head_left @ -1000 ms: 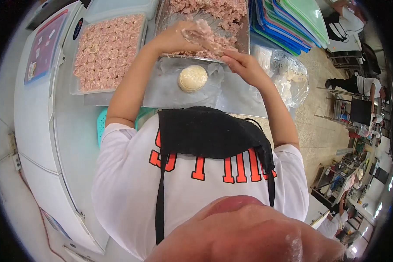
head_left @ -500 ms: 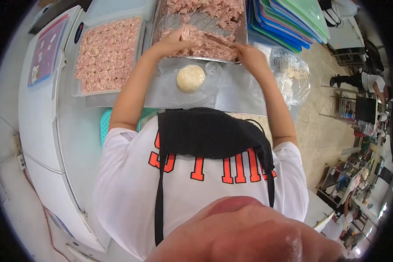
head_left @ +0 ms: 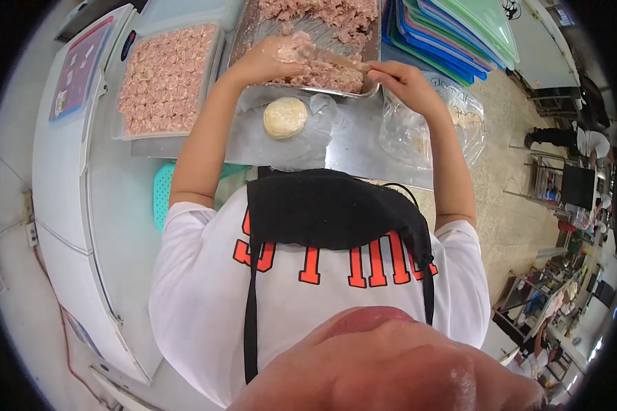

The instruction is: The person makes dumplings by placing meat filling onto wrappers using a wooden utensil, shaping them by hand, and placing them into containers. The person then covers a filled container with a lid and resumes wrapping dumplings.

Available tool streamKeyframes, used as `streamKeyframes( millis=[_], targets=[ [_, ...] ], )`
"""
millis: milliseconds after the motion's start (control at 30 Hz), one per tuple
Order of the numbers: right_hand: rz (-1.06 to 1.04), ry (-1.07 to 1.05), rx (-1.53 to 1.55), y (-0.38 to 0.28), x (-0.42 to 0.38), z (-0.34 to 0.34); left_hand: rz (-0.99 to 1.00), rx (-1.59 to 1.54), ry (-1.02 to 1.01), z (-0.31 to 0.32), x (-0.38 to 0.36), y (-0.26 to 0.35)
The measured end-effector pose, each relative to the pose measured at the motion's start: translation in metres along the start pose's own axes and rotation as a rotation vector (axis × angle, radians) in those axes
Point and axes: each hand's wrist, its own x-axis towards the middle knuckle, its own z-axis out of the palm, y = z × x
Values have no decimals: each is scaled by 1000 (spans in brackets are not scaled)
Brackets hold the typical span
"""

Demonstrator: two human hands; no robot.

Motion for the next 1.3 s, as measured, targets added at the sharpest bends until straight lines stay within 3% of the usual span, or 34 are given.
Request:
streamKeyframes(
  millis=[67,167,233,267,300,333,400,467,533,600,667,733,800,867,900,967,1067,1200,1233,1267,1300],
  targets=[
    [-8,94,23,2,-3,6,-57,24,-8,3,0,2],
    [-216,327,-134,-24,0,27,-165,72,-48,4,4,17],
    [-163,268,-262,19,19,46,-219,101,-89,10,2,14],
    [-101,218,-395,35,23,52,-132,67,-36,18,-1,2],
    [80,0,-609,31,19,35,-42,33,22,21,0,-4],
    [74,8,-609,32,16,26,-38,41,25,17,-2,2],
    [63,140,-506,36,7,12,-201,-188,32,17,-13,16],
    [47,167,-421,24,2,-3,-176,-176,63,14,-15,36],
    [-100,180,-56,1,-7,-6,-151,-159,107,14,-14,38],
    [-186,180,-139,-7,-8,14,-244,18,46,14,-6,31],
    [-265,185,-220,-7,-8,18,-214,80,23,14,0,30],
    [-135,44,-209,0,-5,10,-185,137,4,17,0,29],
    [-163,39,-107,22,-4,-1,-61,118,190,20,-7,26],
    [120,-115,99,31,-6,-4,-121,57,154,17,-5,28],
    [120,-118,97,27,-8,-1,-174,-5,118,16,-3,30],
    [277,-262,571,10,-13,12,-114,56,141,22,5,11],
    [298,-206,709,7,-12,23,-90,107,148,24,6,15],
    [208,-200,589,13,-4,20,-213,-6,111,22,10,30],
    [41,-75,415,17,-3,27,-217,-7,114,20,12,34],
    [-126,48,239,20,-2,30,-131,-77,39,17,15,39],
    [-127,43,240,21,-1,30,-44,-146,-36,15,15,41]
  ],
)
